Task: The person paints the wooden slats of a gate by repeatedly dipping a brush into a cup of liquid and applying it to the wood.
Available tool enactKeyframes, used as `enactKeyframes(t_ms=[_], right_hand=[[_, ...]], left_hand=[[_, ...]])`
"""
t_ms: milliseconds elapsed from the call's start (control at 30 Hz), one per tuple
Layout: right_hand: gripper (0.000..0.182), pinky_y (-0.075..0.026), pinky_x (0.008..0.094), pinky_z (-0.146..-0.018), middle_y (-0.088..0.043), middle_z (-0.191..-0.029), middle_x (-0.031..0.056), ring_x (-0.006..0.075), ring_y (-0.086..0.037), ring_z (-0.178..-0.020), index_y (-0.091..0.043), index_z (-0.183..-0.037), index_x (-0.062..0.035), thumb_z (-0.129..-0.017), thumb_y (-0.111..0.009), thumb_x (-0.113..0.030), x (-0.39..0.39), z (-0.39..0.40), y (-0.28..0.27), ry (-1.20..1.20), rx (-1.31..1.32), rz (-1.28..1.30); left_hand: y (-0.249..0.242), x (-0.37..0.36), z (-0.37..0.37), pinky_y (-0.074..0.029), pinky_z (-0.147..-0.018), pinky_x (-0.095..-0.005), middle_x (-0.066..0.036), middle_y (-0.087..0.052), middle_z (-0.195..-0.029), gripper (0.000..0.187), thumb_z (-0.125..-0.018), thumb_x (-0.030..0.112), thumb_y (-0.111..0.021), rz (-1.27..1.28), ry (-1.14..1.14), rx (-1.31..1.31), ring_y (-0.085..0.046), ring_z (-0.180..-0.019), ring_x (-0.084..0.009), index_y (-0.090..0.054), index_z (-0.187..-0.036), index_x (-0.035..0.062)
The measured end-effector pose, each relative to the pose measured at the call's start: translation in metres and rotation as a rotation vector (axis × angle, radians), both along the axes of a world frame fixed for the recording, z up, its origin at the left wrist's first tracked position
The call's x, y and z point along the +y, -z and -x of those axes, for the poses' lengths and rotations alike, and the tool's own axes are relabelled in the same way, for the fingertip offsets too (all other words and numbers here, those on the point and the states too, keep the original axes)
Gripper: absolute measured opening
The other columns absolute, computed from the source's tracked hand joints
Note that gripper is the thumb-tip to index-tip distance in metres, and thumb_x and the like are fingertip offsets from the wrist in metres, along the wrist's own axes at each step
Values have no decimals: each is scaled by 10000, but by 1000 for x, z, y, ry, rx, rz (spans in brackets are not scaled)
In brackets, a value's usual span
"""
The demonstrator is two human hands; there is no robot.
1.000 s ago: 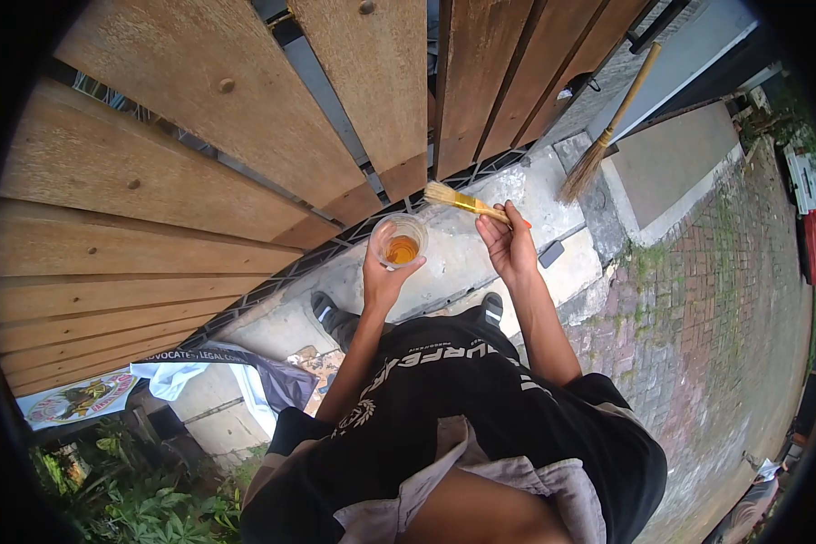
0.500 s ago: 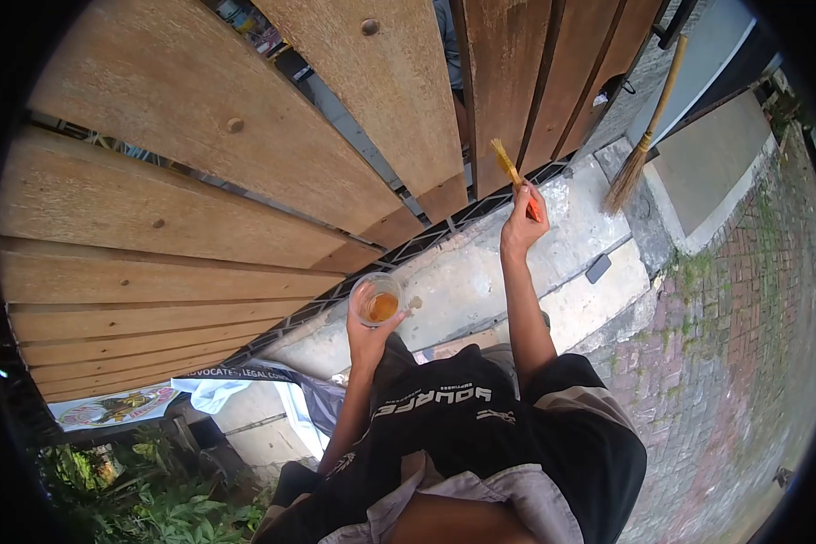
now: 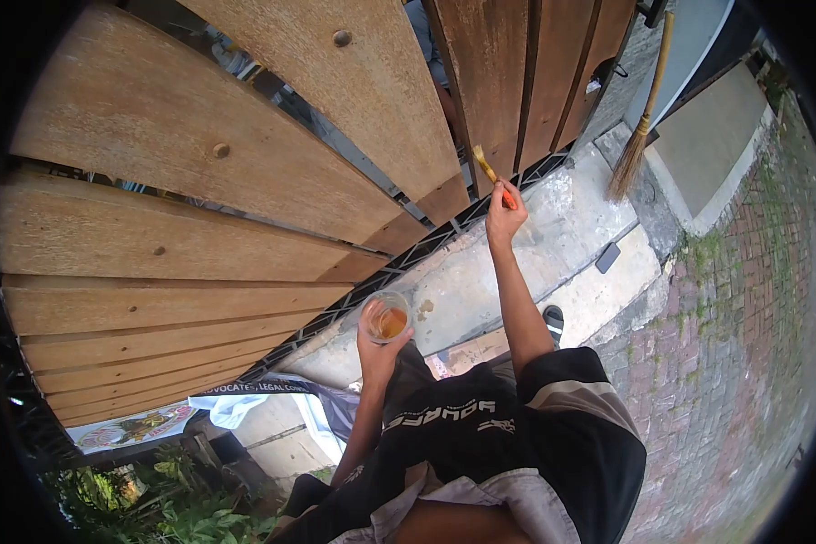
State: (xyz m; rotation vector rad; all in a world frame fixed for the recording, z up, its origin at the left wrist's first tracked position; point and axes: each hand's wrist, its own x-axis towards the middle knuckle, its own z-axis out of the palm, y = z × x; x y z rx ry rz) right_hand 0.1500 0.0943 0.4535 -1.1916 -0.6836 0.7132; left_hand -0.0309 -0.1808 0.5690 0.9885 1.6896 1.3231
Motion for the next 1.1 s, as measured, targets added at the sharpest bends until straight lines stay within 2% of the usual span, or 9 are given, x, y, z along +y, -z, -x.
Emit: enactKeyframes(t_ms=[233, 300, 467, 700, 767, 833, 967, 1033, 1100], right_hand=[[179, -521, 312, -815, -712, -959, 142, 202, -675, -893, -703, -978, 50, -897, -671, -106, 1, -8, 13, -67, -96, 11], [194, -502, 248, -713, -693, -862, 63, 103, -616, -770, -712, -1003, 25, -916, -686, -146, 1, -8, 15, -31, -135, -20], [221, -502, 257, -710, -699, -842, 68, 105, -615, -758, -714, -990, 28, -922, -682, -180, -3, -10, 11, -34, -148, 18], [240, -513, 283, -721, -707, -836, 97, 139, -637, -759, -712, -982, 34, -919, -679, -195, -6, -14, 4, -2, -233, 78], [241, -514, 284, -729, -708, -838, 104, 144, -640, -764, -713, -982, 33, -918, -678, -196, -2, -13, -1, -8, -236, 113], [227, -531, 319, -784, -720, -944, 164, 223, -687, -856, -704, -994, 54, -912, -667, -154, 2, -11, -25, -78, -170, 61], [200, -529, 303, -824, -718, -983, 144, 185, -676, -911, -702, -1009, 57, -917, -672, -118, 3, -12, -87, -79, -38, -46], [177, -525, 317, -853, -714, -1018, 156, 207, -677, -957, -700, -1015, 51, -910, -671, -88, -4, -14, -101, -78, -5, -117], [155, -522, 333, -868, -709, -1043, 166, 240, -676, -990, -698, -1008, 44, -911, -661, -71, -8, -17, -103, -30, -174, -313]], left_hand=[[-5, -1, -10, -395, -1071, -354, -178, -471, -1367, 864, -673, 12, -851, -13, -11, -38, -478, -1274, -242, -373, -1391, -36], [-7, -3, -10, -396, -1069, -354, -178, -471, -1366, 866, -673, 14, -853, -5, -33, -47, -477, -1274, -240, -372, -1391, -36], [-8, -6, -10, -398, -1067, -349, -164, -476, -1364, 869, -672, 10, -850, -35, -60, -35, -480, -1266, -235, -369, -1395, -40], [-12, 0, -19, -401, -1067, -344, -166, -475, -1361, 857, -675, 6, -846, -58, -60, -75, -477, -1269, -233, -376, -1390, -40], [-10, 2, -22, -407, -1062, -345, -171, -473, -1362, 857, -674, 4, -846, -81, -56, -19, -483, -1263, -236, -376, -1390, -40], [-16, 5, -27, -408, -1061, -344, -171, -474, -1362, 859, -673, 4, -847, -77, -58, -36, -484, -1262, -237, -376, -1390, -40], [-20, 6, -32, -409, -1060, -345, -170, -475, -1363, 863, -672, 7, -849, -66, -72, -56, -487, -1261, -240, -376, -1392, -38], [-17, 5, -33, -410, -1059, -344, -168, -475, -1363, 862, -673, 10, -850, -81, -80, -65, -490, -1257, -238, -377, -1392, -39], [-16, 3, -30, -410, -1058, -343, -166, -476, -1364, 861, -674, 12, -850, -95, -92, -72, -494, -1254, -237, -378, -1392, -39]])
